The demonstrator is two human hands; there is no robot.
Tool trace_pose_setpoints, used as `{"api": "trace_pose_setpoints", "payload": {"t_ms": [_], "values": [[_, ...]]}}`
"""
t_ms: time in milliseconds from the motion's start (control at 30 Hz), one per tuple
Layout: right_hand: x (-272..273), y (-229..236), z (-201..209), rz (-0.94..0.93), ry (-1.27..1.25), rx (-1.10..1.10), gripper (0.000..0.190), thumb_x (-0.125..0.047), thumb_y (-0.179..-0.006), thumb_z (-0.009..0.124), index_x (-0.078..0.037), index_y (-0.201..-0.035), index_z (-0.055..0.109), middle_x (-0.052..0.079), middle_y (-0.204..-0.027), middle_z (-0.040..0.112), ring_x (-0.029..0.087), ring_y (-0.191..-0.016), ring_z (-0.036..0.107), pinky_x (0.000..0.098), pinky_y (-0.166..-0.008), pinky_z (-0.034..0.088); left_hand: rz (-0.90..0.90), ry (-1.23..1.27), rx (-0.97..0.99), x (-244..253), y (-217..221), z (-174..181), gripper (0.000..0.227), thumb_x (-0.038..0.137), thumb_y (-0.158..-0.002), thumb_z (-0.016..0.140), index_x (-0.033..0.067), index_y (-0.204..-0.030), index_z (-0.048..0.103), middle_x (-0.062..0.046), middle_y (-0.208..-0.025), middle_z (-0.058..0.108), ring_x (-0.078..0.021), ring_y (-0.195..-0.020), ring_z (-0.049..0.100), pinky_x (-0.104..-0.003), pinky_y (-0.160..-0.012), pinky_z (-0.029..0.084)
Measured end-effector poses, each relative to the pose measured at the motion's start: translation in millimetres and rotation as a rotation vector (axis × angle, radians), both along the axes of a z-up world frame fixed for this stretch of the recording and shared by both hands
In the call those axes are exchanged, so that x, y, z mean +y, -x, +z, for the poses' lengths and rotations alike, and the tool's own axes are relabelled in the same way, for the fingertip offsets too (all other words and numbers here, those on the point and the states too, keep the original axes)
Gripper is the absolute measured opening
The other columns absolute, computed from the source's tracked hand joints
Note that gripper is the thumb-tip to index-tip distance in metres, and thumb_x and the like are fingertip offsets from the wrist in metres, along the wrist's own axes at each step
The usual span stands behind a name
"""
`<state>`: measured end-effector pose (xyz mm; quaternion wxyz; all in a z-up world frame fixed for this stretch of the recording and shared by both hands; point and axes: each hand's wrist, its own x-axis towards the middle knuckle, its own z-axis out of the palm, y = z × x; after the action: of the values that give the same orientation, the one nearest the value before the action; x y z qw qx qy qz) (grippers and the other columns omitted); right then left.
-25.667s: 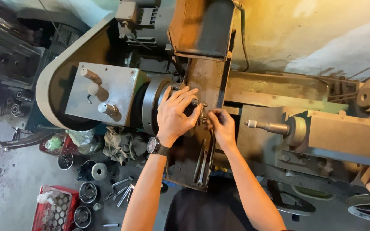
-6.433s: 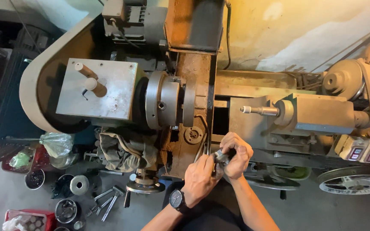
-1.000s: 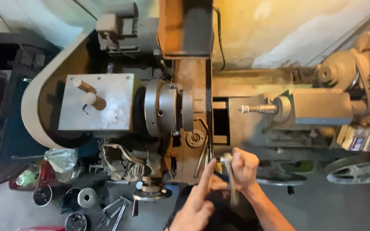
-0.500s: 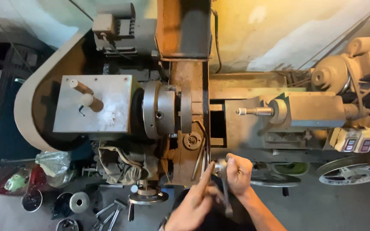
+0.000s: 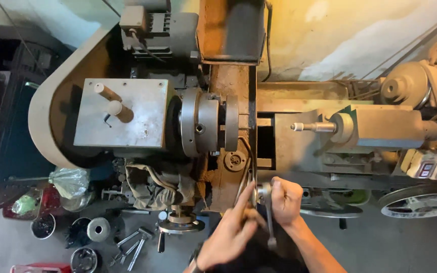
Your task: The person operates a metal lathe in a workshop, using a wrench to tighten the chuck and a file to smooth a rotating metal part. They also wipe the part with a cloth and handle various metal components.
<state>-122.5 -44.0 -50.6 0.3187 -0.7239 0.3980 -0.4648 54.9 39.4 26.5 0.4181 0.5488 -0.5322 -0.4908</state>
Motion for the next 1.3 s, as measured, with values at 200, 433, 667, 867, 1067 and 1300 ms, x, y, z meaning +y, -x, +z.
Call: {"api": "trace_pose_setpoints", "payload": {"t_ms": [200, 433, 667, 867, 1067, 1300], "values": [[11, -6, 6, 0.065, 0.012, -0.028, 0.036, -0.015, -0.102, 0.045, -0.003, -0.069, 0.041, 0.010, -0.062, 0.040, 0.024, -0.052, 0.045, 0.0386, -0.052, 0.035, 0.016, 0.041, 0.285, 1, -9, 11, 0.082, 0.001, -0.092, 0.039, 0.0010, -0.167, 0.006, -0.009, -0.153, 0.061, -0.0242, -0.116, 0.059, -0.033, -0.103, 0.047], [29, -12, -9, 0.004, -0.110, 0.045, 0.038, -0.015, -0.103, 0.048, -0.001, -0.068, 0.041, 0.012, -0.061, 0.037, 0.028, -0.050, 0.042, 0.0399, -0.051, 0.034, 0.039, 0.397, 0.106, 2, -4, -8, 0.069, 0.013, -0.102, 0.044, 0.0001, -0.162, 0.014, -0.021, -0.135, 0.061, -0.0364, -0.120, 0.061, -0.041, -0.105, 0.045], [34, -37, -20, 0.098, -0.101, 0.302, 0.030, -0.025, -0.092, 0.067, -0.003, -0.072, 0.061, 0.018, -0.065, 0.060, 0.040, -0.060, 0.062, 0.0454, -0.054, 0.048, 0.289, -0.232, 0.395, 73, 21, -188, 0.045, 0.029, -0.113, 0.046, -0.0075, -0.133, 0.063, -0.012, -0.118, 0.074, -0.0160, -0.106, 0.063, -0.036, -0.096, 0.051], [-37, -73, -85, 0.064, -0.010, 0.649, 0.051, -0.039, -0.079, 0.079, 0.001, -0.106, 0.062, 0.021, -0.103, 0.065, 0.038, -0.091, 0.062, 0.0448, -0.078, 0.051, 0.543, -0.421, 0.285, 85, -27, -168, 0.029, 0.013, -0.111, 0.056, -0.0097, -0.127, 0.064, -0.035, -0.083, 0.048, -0.0380, -0.064, 0.039, -0.051, -0.058, 0.033], [-52, -87, -164, 0.204, 0.089, 1.040, 0.075, -0.035, -0.078, 0.080, -0.004, -0.140, 0.053, 0.018, -0.126, 0.058, 0.036, -0.117, 0.053, 0.0487, -0.089, 0.043, 0.437, 0.843, -0.070, -47, -96, -30, 0.027, 0.019, -0.115, 0.045, 0.0073, -0.105, 0.067, -0.012, -0.128, 0.072, -0.0257, -0.125, 0.069, -0.041, -0.112, 0.055], [-53, -76, -73, 0.195, -0.055, 0.835, 0.084, -0.033, -0.070, 0.086, 0.004, -0.138, 0.051, 0.022, -0.126, 0.058, 0.039, -0.123, 0.049, 0.0475, -0.098, 0.041, 0.454, 0.580, -0.301, -137, -118, 8, 0.017, 0.009, -0.102, 0.057, 0.0046, -0.114, 0.068, -0.009, -0.114, 0.075, -0.0171, -0.072, 0.065, -0.044, -0.090, 0.048]]}}
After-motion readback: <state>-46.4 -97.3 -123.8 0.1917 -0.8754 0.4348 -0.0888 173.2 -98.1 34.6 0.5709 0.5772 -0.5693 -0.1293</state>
